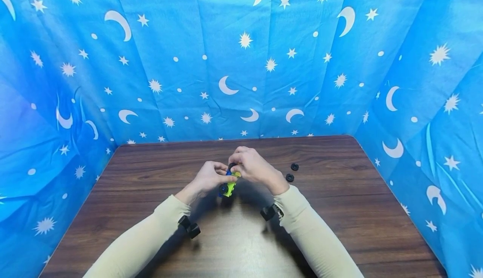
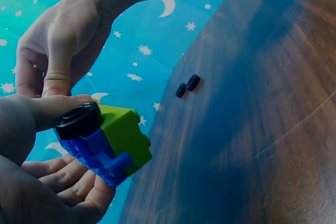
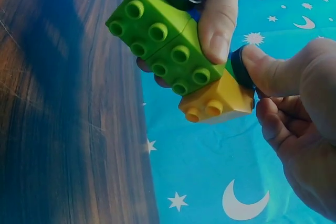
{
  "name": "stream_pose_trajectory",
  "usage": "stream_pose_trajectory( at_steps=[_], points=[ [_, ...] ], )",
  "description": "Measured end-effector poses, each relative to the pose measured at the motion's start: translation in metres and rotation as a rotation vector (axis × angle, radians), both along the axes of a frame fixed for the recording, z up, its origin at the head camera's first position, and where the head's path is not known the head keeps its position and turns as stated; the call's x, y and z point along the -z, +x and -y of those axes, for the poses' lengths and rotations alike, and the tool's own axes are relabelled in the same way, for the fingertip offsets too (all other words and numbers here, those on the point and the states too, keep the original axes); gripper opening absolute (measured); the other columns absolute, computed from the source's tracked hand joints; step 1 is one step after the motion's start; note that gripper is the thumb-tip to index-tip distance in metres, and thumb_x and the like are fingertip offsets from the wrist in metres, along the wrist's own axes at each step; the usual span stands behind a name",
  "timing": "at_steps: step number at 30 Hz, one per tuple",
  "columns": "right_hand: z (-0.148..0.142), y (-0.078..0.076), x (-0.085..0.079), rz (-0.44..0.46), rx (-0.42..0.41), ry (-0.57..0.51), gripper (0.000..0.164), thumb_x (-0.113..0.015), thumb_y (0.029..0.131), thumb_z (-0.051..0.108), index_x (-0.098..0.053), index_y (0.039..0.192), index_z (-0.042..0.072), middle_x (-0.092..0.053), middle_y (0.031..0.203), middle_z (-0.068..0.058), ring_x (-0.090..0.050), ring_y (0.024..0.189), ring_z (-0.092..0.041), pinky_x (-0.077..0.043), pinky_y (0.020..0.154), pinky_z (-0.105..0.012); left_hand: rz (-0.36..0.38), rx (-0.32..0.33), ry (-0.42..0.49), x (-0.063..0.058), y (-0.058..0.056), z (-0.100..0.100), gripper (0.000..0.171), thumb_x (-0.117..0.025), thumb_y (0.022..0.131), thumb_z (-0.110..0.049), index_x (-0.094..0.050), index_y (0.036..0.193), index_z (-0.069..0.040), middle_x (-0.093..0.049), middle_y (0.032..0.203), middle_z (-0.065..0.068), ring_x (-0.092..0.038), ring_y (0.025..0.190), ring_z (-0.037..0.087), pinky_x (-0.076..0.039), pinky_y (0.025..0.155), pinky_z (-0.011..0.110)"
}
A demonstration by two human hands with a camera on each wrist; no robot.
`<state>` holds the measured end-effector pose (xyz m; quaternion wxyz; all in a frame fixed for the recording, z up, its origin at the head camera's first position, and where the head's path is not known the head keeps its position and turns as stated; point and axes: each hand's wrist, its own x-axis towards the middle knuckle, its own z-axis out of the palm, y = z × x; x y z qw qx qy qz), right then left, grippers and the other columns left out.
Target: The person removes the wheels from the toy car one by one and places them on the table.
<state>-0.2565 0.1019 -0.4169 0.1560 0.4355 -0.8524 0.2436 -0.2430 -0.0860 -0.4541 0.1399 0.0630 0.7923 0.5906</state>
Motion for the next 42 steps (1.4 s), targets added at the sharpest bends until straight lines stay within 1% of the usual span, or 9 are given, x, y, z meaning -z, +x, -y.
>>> stream_pose_trajectory(
  at_steps=[4, 9, 16, 23, 27, 30, 36, 39, 42],
  points=[
    [0.001, 0.000, 0.001, 0.015, 0.018, -0.004, 0.008, -0.076, 0.083, 0.005, -0.074, 0.090, 0.008, -0.067, 0.089, -0.003, -0.064, 0.075, -0.012, -0.055, 0.065, -0.024, -0.034, -0.019, -0.060, -0.001, 0.000, 0.000, 0.039, -0.087, 0.072, -0.022, -0.068, 0.099, -0.001, -0.074, 0.089, 0.009, -0.071, 0.079, 0.017, -0.059, 0.072, 0.032],
    [0.001, -0.001, 0.004, 0.013, 0.018, -0.008, 0.008, -0.077, 0.082, 0.005, -0.074, 0.088, 0.009, -0.068, 0.089, -0.002, -0.066, 0.077, -0.012, -0.056, 0.067, -0.024, -0.057, -0.035, -0.107, -0.001, 0.002, 0.000, 0.036, -0.087, 0.072, -0.023, -0.070, 0.096, -0.003, -0.074, 0.086, 0.007, -0.071, 0.076, 0.016, -0.059, 0.068, 0.031],
    [0.000, -0.001, 0.009, -0.008, 0.001, -0.088, 0.010, -0.078, 0.079, 0.003, -0.074, 0.086, 0.009, -0.069, 0.088, -0.002, -0.066, 0.077, -0.013, -0.056, 0.065, -0.025, -0.090, -0.059, -0.153, -0.005, 0.004, 0.000, 0.036, -0.088, 0.071, -0.025, -0.070, 0.095, -0.005, -0.074, 0.084, 0.006, -0.070, 0.074, 0.017, -0.059, 0.067, 0.032],
    [-0.002, -0.002, 0.015, -0.059, -0.011, -0.127, 0.009, -0.080, 0.079, 0.005, -0.074, 0.085, 0.009, -0.069, 0.088, -0.002, -0.066, 0.079, -0.014, -0.056, 0.065, -0.026, -0.104, -0.066, -0.180, -0.006, 0.003, 0.000, 0.037, -0.089, 0.069, -0.028, -0.071, 0.094, -0.006, -0.074, 0.083, 0.004, -0.070, 0.072, 0.015, -0.059, 0.066, 0.031],
    [-0.001, -0.004, 0.018, -0.100, -0.013, -0.160, 0.009, -0.080, 0.079, 0.008, -0.074, 0.085, 0.010, -0.069, 0.089, -0.003, -0.065, 0.082, -0.016, -0.057, 0.068, -0.029, -0.128, -0.083, -0.209, -0.007, 0.001, 0.002, 0.039, -0.089, 0.068, -0.029, -0.072, 0.095, -0.006, -0.074, 0.083, 0.004, -0.070, 0.072, 0.015, -0.059, 0.066, 0.030],
    [-0.001, -0.004, 0.022, -0.132, -0.004, -0.171, 0.010, -0.080, 0.079, 0.009, -0.074, 0.085, 0.011, -0.069, 0.090, -0.003, -0.065, 0.084, -0.016, -0.057, 0.069, -0.030, -0.146, -0.082, -0.235, -0.008, 0.000, 0.002, 0.041, -0.089, 0.069, -0.031, -0.072, 0.096, -0.006, -0.074, 0.083, 0.004, -0.069, 0.072, 0.014, -0.059, 0.066, 0.030],
    [-0.004, -0.003, 0.027, -0.160, -0.005, -0.195, 0.009, -0.080, 0.079, 0.011, -0.074, 0.086, 0.011, -0.068, 0.090, -0.002, -0.064, 0.084, -0.015, -0.057, 0.070, -0.030, -0.166, -0.079, -0.265, -0.008, 0.000, 0.002, 0.039, -0.090, 0.068, -0.033, -0.072, 0.093, -0.009, -0.073, 0.083, 0.002, -0.069, 0.072, 0.014, -0.059, 0.068, 0.031],
    [-0.004, -0.003, 0.028, -0.186, -0.005, -0.224, 0.011, -0.081, 0.078, 0.011, -0.074, 0.086, 0.010, -0.068, 0.089, -0.002, -0.064, 0.084, -0.015, -0.057, 0.070, -0.029, -0.187, -0.082, -0.273, -0.009, -0.001, 0.002, 0.037, -0.090, 0.067, -0.034, -0.072, 0.090, -0.011, -0.073, 0.081, 0.002, -0.068, 0.071, 0.014, -0.059, 0.067, 0.031],
    [-0.005, -0.002, 0.030, -0.213, -0.012, -0.263, 0.014, -0.083, 0.074, 0.009, -0.074, 0.085, 0.010, -0.068, 0.088, -0.003, -0.064, 0.083, -0.016, -0.058, 0.068, -0.030, -0.204, -0.073, -0.282, -0.009, -0.001, 0.001, 0.037, -0.090, 0.066, -0.034, -0.072, 0.090, -0.011, -0.073, 0.081, 0.002, -0.068, 0.071, 0.013, -0.058, 0.066, 0.029]
  ],
)
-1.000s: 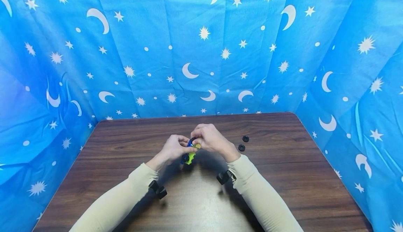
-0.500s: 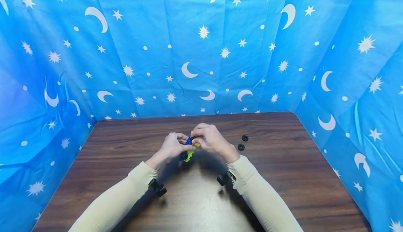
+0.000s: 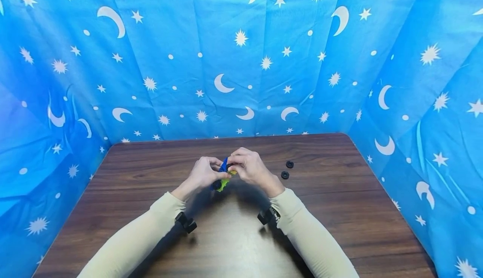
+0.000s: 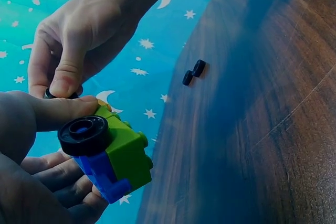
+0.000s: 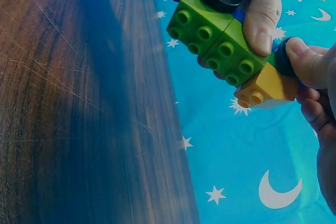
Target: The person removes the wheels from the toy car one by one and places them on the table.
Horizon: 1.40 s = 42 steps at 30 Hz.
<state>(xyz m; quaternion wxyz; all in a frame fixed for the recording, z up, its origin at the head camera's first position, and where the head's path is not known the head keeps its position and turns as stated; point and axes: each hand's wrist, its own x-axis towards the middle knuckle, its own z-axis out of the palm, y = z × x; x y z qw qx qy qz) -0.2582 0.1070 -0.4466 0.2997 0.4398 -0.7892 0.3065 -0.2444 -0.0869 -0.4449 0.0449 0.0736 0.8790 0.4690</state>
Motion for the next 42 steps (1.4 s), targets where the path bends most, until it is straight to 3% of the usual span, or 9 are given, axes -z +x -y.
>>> stream_pose_trajectory(
  at_steps=[4, 12, 21, 31, 38, 42],
  points=[
    [0.001, 0.000, 0.001, 0.008, -0.001, -0.003, 0.013, -0.082, 0.075, 0.009, -0.074, 0.085, 0.009, -0.068, 0.088, -0.003, -0.064, 0.083, -0.016, -0.057, 0.069, -0.030, -0.003, 0.000, -0.004, 0.000, 0.000, 0.001, 0.036, -0.090, 0.067, -0.032, -0.072, 0.089, -0.010, -0.073, 0.080, 0.002, -0.068, 0.069, 0.013, -0.058, 0.064, 0.029],
    [-0.003, 0.001, -0.013, 0.243, 0.046, 0.103, 0.005, -0.078, 0.082, 0.012, -0.075, 0.086, 0.011, -0.067, 0.085, 0.002, -0.060, 0.073, -0.007, -0.051, 0.060, -0.023, 0.032, 0.055, 0.056, 0.005, -0.002, -0.003, 0.037, -0.088, 0.070, -0.030, -0.074, 0.096, -0.007, -0.074, 0.080, 0.003, -0.069, 0.069, 0.013, -0.059, 0.064, 0.029],
    [-0.007, 0.007, -0.024, 0.361, 0.074, 0.227, 0.006, -0.073, 0.087, 0.011, -0.076, 0.092, 0.013, -0.065, 0.085, 0.000, -0.057, 0.072, -0.007, -0.048, 0.060, -0.021, 0.064, 0.060, 0.064, 0.010, -0.001, -0.004, 0.038, -0.087, 0.072, -0.032, -0.076, 0.100, -0.009, -0.073, 0.079, 0.002, -0.069, 0.066, 0.013, -0.058, 0.061, 0.029],
    [0.002, 0.002, -0.026, 0.301, 0.117, 0.248, 0.005, -0.079, 0.081, 0.015, -0.075, 0.084, 0.013, -0.064, 0.082, 0.002, -0.056, 0.070, -0.007, -0.049, 0.060, -0.022, 0.022, 0.030, 0.015, 0.007, -0.005, -0.005, 0.036, -0.088, 0.070, -0.030, -0.077, 0.097, -0.011, -0.073, 0.080, 0.000, -0.067, 0.067, 0.011, -0.057, 0.060, 0.026],
    [0.008, 0.002, -0.025, 0.234, 0.137, 0.205, 0.009, -0.081, 0.079, 0.010, -0.072, 0.078, 0.012, -0.066, 0.083, 0.001, -0.059, 0.071, -0.010, -0.052, 0.062, -0.026, -0.016, 0.035, -0.016, 0.004, -0.008, -0.001, 0.036, -0.089, 0.068, -0.033, -0.077, 0.095, -0.012, -0.073, 0.077, -0.001, -0.067, 0.067, 0.011, -0.056, 0.060, 0.026],
    [0.013, 0.001, -0.023, 0.185, 0.155, 0.164, 0.011, -0.081, 0.078, 0.011, -0.071, 0.076, 0.012, -0.067, 0.082, 0.001, -0.061, 0.073, -0.012, -0.053, 0.063, -0.028, -0.028, -0.003, -0.024, 0.002, -0.010, 0.001, 0.033, -0.088, 0.069, -0.033, -0.077, 0.092, -0.012, -0.072, 0.075, -0.002, -0.066, 0.067, 0.010, -0.055, 0.062, 0.026]
  ],
)
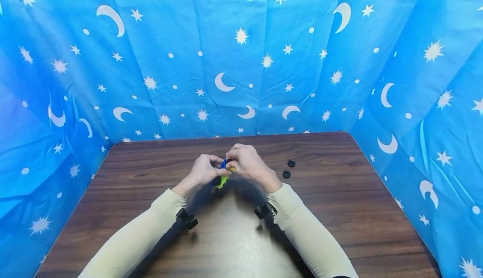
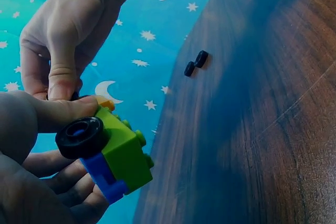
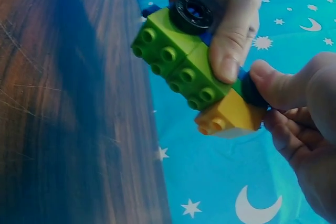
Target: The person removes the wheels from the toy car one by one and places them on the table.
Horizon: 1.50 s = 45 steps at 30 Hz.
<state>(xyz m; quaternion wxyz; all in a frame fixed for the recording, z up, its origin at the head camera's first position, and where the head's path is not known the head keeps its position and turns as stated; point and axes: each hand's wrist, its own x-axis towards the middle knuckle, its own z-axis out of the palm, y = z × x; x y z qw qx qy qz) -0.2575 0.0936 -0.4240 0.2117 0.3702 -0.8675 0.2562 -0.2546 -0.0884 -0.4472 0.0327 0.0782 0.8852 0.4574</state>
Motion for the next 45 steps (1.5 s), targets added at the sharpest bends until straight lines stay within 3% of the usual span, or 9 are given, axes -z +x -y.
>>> stream_pose_trajectory(
  at_steps=[11, 18, 21, 32, 45],
  points=[
    [0.009, 0.001, 0.013, -0.049, 0.047, -0.131, 0.010, -0.081, 0.078, 0.006, -0.072, 0.080, 0.009, -0.067, 0.082, -0.001, -0.065, 0.074, -0.013, -0.057, 0.066, -0.029, 0.001, -0.084, 0.027, 0.001, 0.000, 0.001, 0.039, -0.089, 0.068, -0.033, -0.076, 0.095, -0.007, -0.073, 0.077, 0.000, -0.067, 0.069, 0.011, -0.055, 0.064, 0.027],
    [0.014, 0.001, 0.007, -0.094, 0.062, -0.160, 0.012, -0.082, 0.077, 0.010, -0.070, 0.077, 0.010, -0.067, 0.081, -0.001, -0.062, 0.071, -0.012, -0.054, 0.063, -0.028, 0.121, -0.069, 0.292, 0.005, 0.000, -0.002, 0.034, -0.087, 0.069, -0.018, -0.073, 0.095, 0.000, -0.074, 0.086, 0.009, -0.068, 0.074, 0.013, -0.057, 0.067, 0.026],
    [0.015, 0.000, 0.002, -0.071, 0.044, -0.190, 0.011, -0.082, 0.077, 0.010, -0.071, 0.077, 0.010, -0.067, 0.079, 0.000, -0.060, 0.067, -0.011, -0.052, 0.059, -0.025, 0.113, -0.078, 0.343, 0.003, -0.002, -0.002, 0.036, -0.087, 0.068, -0.015, -0.072, 0.097, 0.002, -0.074, 0.089, 0.012, -0.068, 0.077, 0.013, -0.057, 0.070, 0.026],
    [0.008, -0.001, 0.006, -0.118, 0.039, -0.205, 0.011, -0.082, 0.077, 0.012, -0.075, 0.084, 0.008, -0.070, 0.085, -0.004, -0.067, 0.073, -0.015, -0.057, 0.063, -0.027, 0.146, -0.037, 0.417, 0.005, -0.002, -0.001, 0.032, -0.085, 0.072, -0.012, -0.073, 0.098, 0.002, -0.073, 0.091, 0.013, -0.069, 0.074, 0.013, -0.058, 0.068, 0.027],
    [0.005, -0.002, 0.009, -0.181, 0.011, -0.229, 0.010, -0.081, 0.077, 0.010, -0.077, 0.086, 0.007, -0.072, 0.084, -0.006, -0.070, 0.076, -0.018, -0.058, 0.065, -0.028, 0.167, -0.008, 0.440, 0.003, -0.003, 0.001, 0.031, -0.084, 0.076, -0.012, -0.072, 0.101, 0.002, -0.073, 0.095, 0.017, -0.070, 0.074, 0.015, -0.059, 0.069, 0.030]
  ],
)
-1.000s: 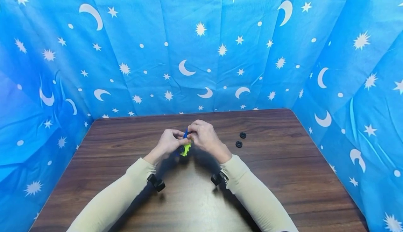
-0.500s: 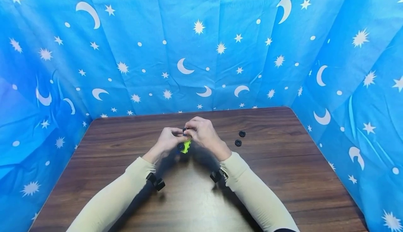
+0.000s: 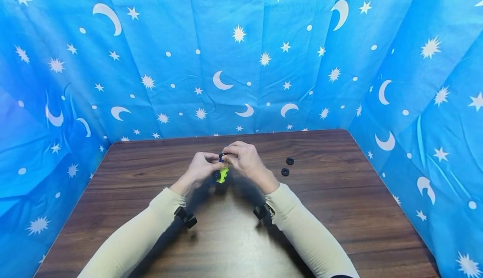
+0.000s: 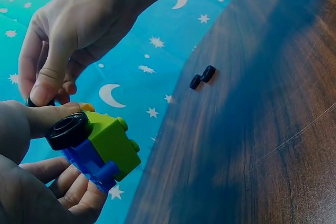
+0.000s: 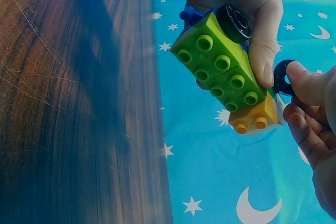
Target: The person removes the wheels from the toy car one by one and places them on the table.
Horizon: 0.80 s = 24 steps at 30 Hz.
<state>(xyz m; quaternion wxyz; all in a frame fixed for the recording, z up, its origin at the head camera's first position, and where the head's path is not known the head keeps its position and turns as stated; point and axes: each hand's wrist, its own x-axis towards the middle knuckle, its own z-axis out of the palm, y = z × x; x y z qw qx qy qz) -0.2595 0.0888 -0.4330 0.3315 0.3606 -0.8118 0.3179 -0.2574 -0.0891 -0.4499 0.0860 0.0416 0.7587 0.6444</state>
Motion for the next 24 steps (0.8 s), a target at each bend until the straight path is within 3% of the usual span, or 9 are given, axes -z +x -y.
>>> stream_pose_trajectory(
  at_steps=[7, 14, 24],
  points=[
    [-0.002, -0.002, 0.000, -0.058, -0.040, -0.047, 0.013, -0.083, 0.075, 0.007, -0.077, 0.086, 0.006, -0.072, 0.083, -0.006, -0.070, 0.075, -0.018, -0.058, 0.064, -0.027, 0.003, -0.015, -0.016, 0.001, -0.004, 0.005, 0.030, -0.084, 0.075, -0.011, -0.072, 0.100, 0.002, -0.073, 0.090, 0.013, -0.070, 0.075, 0.016, -0.059, 0.069, 0.030],
    [-0.006, -0.003, -0.002, -0.043, -0.054, -0.087, 0.014, -0.082, 0.074, 0.004, -0.077, 0.087, 0.004, -0.072, 0.083, -0.006, -0.070, 0.073, -0.017, -0.057, 0.065, -0.022, 0.016, -0.019, -0.021, -0.001, -0.004, 0.008, 0.034, -0.084, 0.076, -0.015, -0.072, 0.102, 0.002, -0.073, 0.092, 0.015, -0.071, 0.076, 0.020, -0.060, 0.073, 0.037],
    [-0.018, -0.006, -0.002, -0.055, -0.042, -0.106, 0.015, -0.082, 0.075, 0.004, -0.077, 0.088, 0.005, -0.073, 0.083, -0.006, -0.070, 0.072, -0.016, -0.057, 0.062, -0.024, 0.066, -0.032, 0.019, -0.004, -0.005, 0.009, 0.039, -0.083, 0.077, -0.016, -0.070, 0.109, 0.002, -0.072, 0.096, 0.017, -0.071, 0.078, 0.021, -0.060, 0.074, 0.040]
  ],
)
